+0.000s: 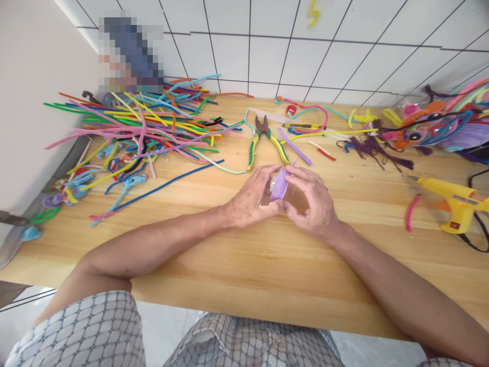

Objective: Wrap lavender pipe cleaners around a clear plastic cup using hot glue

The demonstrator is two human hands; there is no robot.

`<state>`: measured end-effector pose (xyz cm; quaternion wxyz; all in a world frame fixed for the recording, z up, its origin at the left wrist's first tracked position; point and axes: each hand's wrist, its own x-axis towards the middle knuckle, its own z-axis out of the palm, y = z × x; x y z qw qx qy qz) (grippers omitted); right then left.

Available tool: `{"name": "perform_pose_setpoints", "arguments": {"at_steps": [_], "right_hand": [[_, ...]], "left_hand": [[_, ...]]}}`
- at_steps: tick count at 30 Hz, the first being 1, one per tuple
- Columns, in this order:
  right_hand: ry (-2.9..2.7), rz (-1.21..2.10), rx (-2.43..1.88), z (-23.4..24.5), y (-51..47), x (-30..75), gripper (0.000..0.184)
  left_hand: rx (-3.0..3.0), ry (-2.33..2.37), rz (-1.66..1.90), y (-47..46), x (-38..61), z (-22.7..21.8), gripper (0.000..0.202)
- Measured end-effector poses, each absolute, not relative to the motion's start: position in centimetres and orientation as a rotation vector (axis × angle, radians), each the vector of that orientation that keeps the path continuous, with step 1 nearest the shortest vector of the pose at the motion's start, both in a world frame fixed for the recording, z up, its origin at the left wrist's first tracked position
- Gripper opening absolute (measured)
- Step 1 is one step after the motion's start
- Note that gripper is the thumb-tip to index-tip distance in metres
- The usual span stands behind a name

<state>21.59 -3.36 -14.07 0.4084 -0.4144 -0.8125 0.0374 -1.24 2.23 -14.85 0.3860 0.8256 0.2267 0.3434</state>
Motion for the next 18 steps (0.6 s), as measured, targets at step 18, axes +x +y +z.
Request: {"name": "perform_pose_setpoints", "arguments": {"at_steps": [18], "right_hand": [[-2.058, -0.055, -0.922, -13.63, -3.17, 21.00, 0.070]], "left_hand": [[1.932, 0.611, 0.937, 1.58, -1.22, -14.56, 0.057]]}}
